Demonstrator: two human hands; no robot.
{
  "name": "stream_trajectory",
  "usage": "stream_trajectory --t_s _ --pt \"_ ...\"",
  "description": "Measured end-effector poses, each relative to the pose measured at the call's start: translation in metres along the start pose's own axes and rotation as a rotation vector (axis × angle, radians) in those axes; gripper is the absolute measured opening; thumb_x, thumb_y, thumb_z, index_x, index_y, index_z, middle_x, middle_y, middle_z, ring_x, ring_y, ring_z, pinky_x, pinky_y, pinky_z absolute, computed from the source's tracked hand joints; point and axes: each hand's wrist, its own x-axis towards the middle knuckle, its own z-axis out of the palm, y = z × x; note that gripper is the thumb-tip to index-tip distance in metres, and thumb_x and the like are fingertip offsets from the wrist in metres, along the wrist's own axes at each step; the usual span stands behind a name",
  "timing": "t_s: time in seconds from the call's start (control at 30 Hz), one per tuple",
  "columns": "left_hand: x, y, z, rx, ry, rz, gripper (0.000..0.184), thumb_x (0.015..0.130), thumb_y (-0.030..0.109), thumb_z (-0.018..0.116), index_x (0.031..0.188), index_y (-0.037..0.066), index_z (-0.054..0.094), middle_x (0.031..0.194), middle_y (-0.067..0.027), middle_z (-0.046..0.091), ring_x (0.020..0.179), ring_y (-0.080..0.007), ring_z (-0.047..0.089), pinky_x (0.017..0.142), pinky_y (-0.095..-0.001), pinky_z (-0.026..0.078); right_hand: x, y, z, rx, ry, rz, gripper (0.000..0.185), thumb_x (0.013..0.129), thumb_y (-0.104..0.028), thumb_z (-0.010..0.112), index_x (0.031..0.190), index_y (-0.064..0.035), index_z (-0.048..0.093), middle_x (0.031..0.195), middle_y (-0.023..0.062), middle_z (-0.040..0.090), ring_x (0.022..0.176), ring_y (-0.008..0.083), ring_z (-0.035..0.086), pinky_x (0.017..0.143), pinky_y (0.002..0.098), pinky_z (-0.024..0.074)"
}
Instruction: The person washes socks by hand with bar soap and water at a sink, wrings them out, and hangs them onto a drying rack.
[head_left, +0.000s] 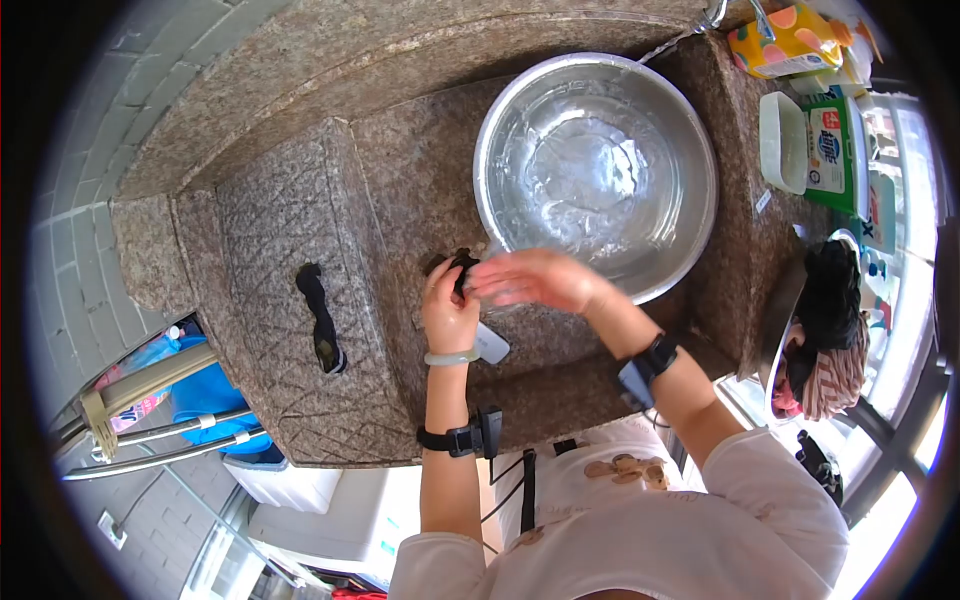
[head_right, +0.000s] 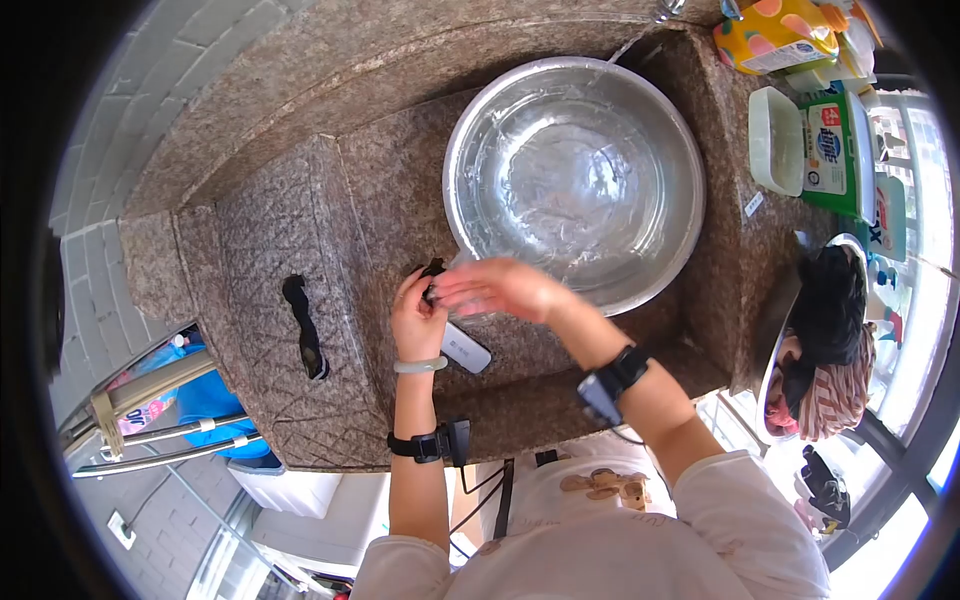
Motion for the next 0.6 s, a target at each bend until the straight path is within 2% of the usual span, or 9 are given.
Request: stream_trajectory --t_s 0.07,0.13,0.17,0.2,0.23,0.33,0.4,0.5,0.6 --pt "-0.001 0.005 -0.002 0.002 0.014 0.011 0.028 0.069 -0.003 0.059 0.098 0.0 0.058 0.111 -0.0115 0.056 0.062 -0.0154 0.056 0.055 -0.0249 0.046 0.012 0.023 0.007 -0.14 0.091 -0.137 0.032 0.084 -0.02 0.056 0.107 0.0018 0.053 0.105 0.0137 0.057 0.095 0.0202 0.057 0.081 0.0309 0.0476" --pt "-0.001 0.012 -0.01 0.01 0.037 0.023 0.029 0.07 -0.003 0.059 0.098 0.0 0.058 0.112 -0.0117 0.056 0.063 -0.015 0.056 0.055 -0.0244 0.046 0.018 0.029 0.01 -0.918 0.448 -0.602 0.035 0.077 -0.016 0.065 0.106 -0.002 0.051 0.098 0.0144 0.057 0.092 0.0195 0.058 0.071 0.0294 0.0507" --pt "-0.003 0.017 -0.016 -0.025 0.035 0.037 0.029 0.07 -0.004 0.059 0.099 0.001 0.058 0.112 -0.0116 0.055 0.063 -0.0145 0.056 0.055 -0.0241 0.046 0.018 0.03 0.012 -1.028 0.479 -0.684 0.039 0.07 -0.012 0.07 0.102 -0.0024 0.05 0.089 0.0135 0.059 0.083 0.0185 0.06 0.063 0.0283 0.0519" --pt "-0.005 0.022 -0.021 -0.062 0.031 0.05 0.029 0.071 -0.004 0.059 0.099 0.001 0.058 0.113 -0.0115 0.055 0.063 -0.0139 0.056 0.055 -0.0238 0.046 0.02 0.033 0.015 -1.03 0.476 -0.685 0.039 0.07 -0.012 0.07 0.102 -0.0024 0.05 0.089 0.0135 0.059 0.083 0.0185 0.06 0.063 0.0283 0.0519" --pt "-0.008 0.03 -0.026 -0.116 0.041 0.043 0.033 0.071 -0.009 0.057 0.102 -0.001 0.058 0.114 -0.0093 0.055 0.061 -0.0051 0.051 0.053 -0.0199 0.042 0.022 0.035 0.021 -0.947 0.459 -0.602 0.035 0.069 -0.012 0.07 0.098 -0.0028 0.051 0.082 0.0111 0.059 0.075 0.018 0.06 0.061 0.0281 0.0512" --pt "-0.015 0.035 -0.043 -0.234 0.008 0.001 0.034 0.071 -0.01 0.057 0.103 -0.001 0.057 0.116 -0.0095 0.054 0.061 -0.0041 0.051 0.052 -0.0192 0.042 0.023 0.034 0.031 -0.926 0.491 -0.53 0.023 0.07 -0.009 0.067 0.085 -0.0031 0.05 0.063 0.005 0.056 0.056 0.0151 0.057 0.053 0.026 0.0472" --pt "-0.014 0.042 -0.058 -0.125 0.067 -0.005 0.028 0.071 -0.01 0.055 0.097 -0.001 0.061 0.117 -0.0108 0.054 0.06 -0.0067 0.052 0.052 -0.0206 0.042 0.013 0.029 0.043 -0.857 0.51 -0.654 0.018 0.071 -0.007 0.065 0.08 -0.0024 0.049 0.061 0.0041 0.054 0.056 0.0107 0.054 0.051 0.0234 0.0435" --pt "-0.01 0.046 -0.08 0.2 0.152 0.0 0.014 0.068 -0.006 0.056 0.077 0.0 0.065 0.113 -0.0151 0.057 0.072 -0.0261 0.061 0.059 -0.0304 0.048 0.005 0.025 0.049 -0.756 0.504 -0.613 0.016 0.071 -0.002 0.063 0.077 -0.0019 0.048 0.06 0.0016 0.051 0.055 0.0052 0.049 0.049 0.0212 0.0405" --pt "-0.009 0.063 -0.09 0.3 0.14 0.183 0.018 0.066 -0.006 0.057 0.079 0.002 0.066 0.112 -0.012 0.058 0.075 -0.0267 0.06 0.063 -0.0328 0.048 0.006 0.024 0.046 -0.684 0.527 -0.643 0.015 0.072 0.001 0.062 0.077 -0.003 0.048 0.062 -0.0022 0.049 0.055 0.002 0.043 0.048 0.0189 0.0368"
